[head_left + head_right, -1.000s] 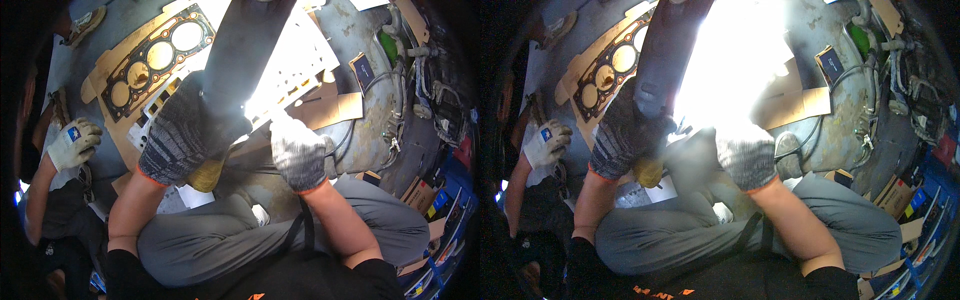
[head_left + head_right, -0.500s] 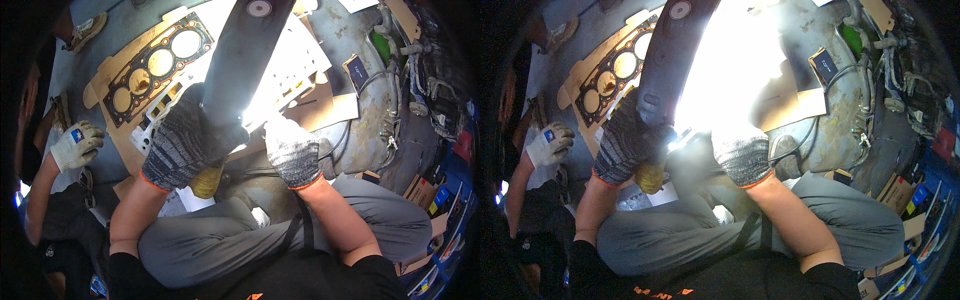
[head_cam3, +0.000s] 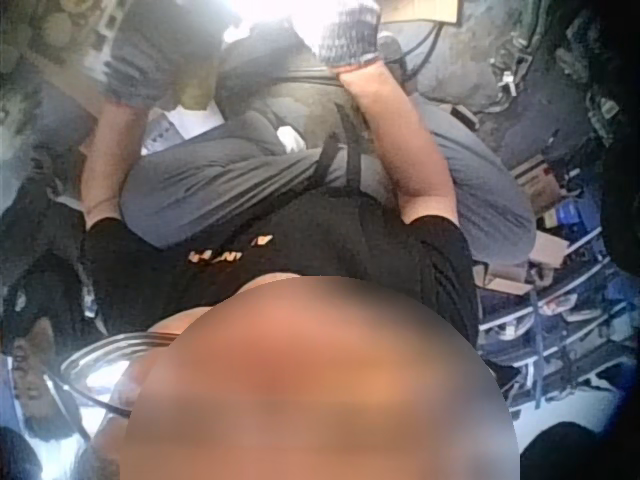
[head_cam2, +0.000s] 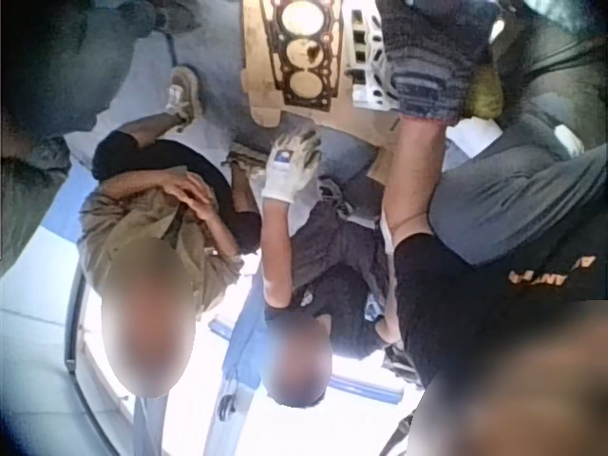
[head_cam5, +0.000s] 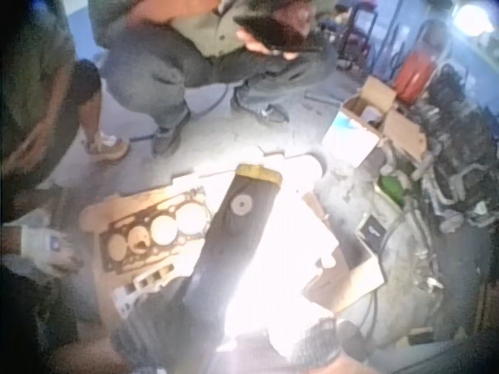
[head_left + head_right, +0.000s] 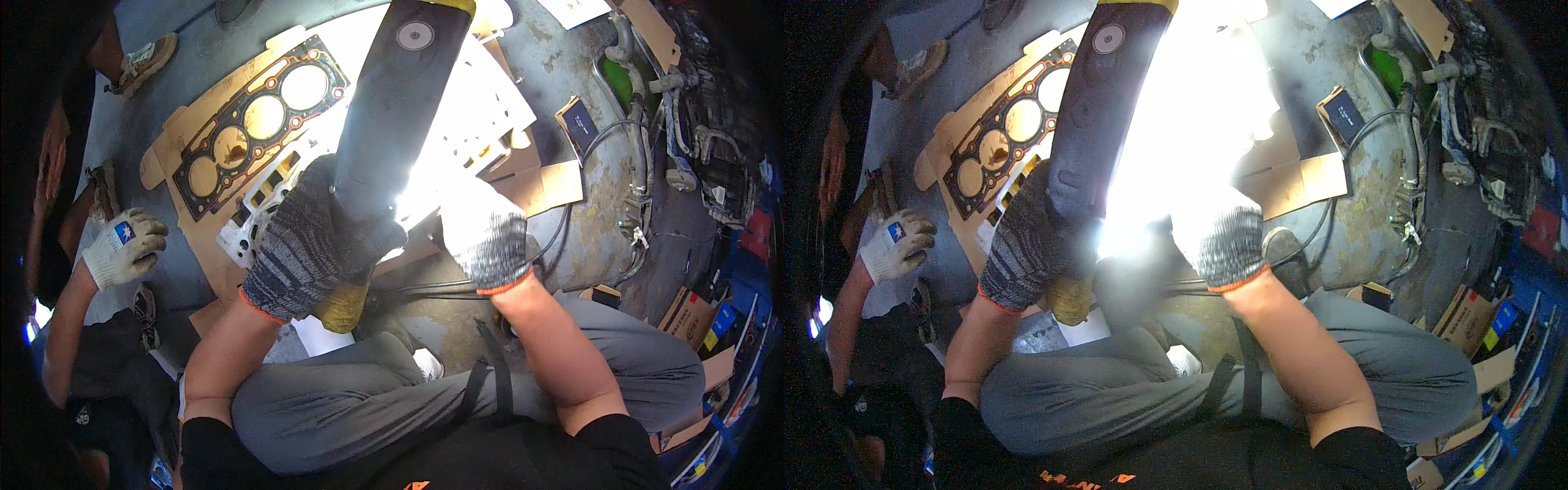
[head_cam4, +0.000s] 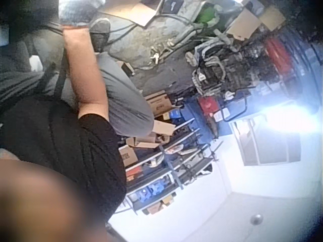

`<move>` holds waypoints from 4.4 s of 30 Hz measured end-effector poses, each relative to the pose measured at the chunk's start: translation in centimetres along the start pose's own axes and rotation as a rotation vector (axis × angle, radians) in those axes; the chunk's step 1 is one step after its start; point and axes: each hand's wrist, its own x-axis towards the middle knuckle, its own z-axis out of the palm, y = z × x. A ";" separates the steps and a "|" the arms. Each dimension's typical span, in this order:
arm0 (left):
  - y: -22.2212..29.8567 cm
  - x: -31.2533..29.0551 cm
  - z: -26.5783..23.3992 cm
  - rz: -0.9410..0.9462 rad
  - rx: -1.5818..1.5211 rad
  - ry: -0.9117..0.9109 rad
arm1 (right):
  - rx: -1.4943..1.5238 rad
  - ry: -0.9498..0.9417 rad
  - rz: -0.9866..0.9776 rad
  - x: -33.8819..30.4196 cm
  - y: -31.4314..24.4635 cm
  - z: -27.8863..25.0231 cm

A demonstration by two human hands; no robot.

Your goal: The person sits on the floor and uses a handheld light and a cloth to wipe and clean the surface of a disassembled engine cylinder head. They repeatedly rub the metal surfaces around the valve seats and ports, occasionally repositioning the light to improve visibility.

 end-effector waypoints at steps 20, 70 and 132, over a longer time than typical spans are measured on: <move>-0.1 0.4 0.4 0.083 0.116 -0.015 | -0.040 -0.057 -0.022 -1.9 1.1 -1.0; 0.3 0.5 1.6 0.387 0.383 0.110 | -0.062 -0.087 0.069 -1.7 0.9 -1.0; 0.5 1.2 0.6 0.154 0.054 0.079 | -0.017 0.174 -0.100 5.4 8.6 -1.9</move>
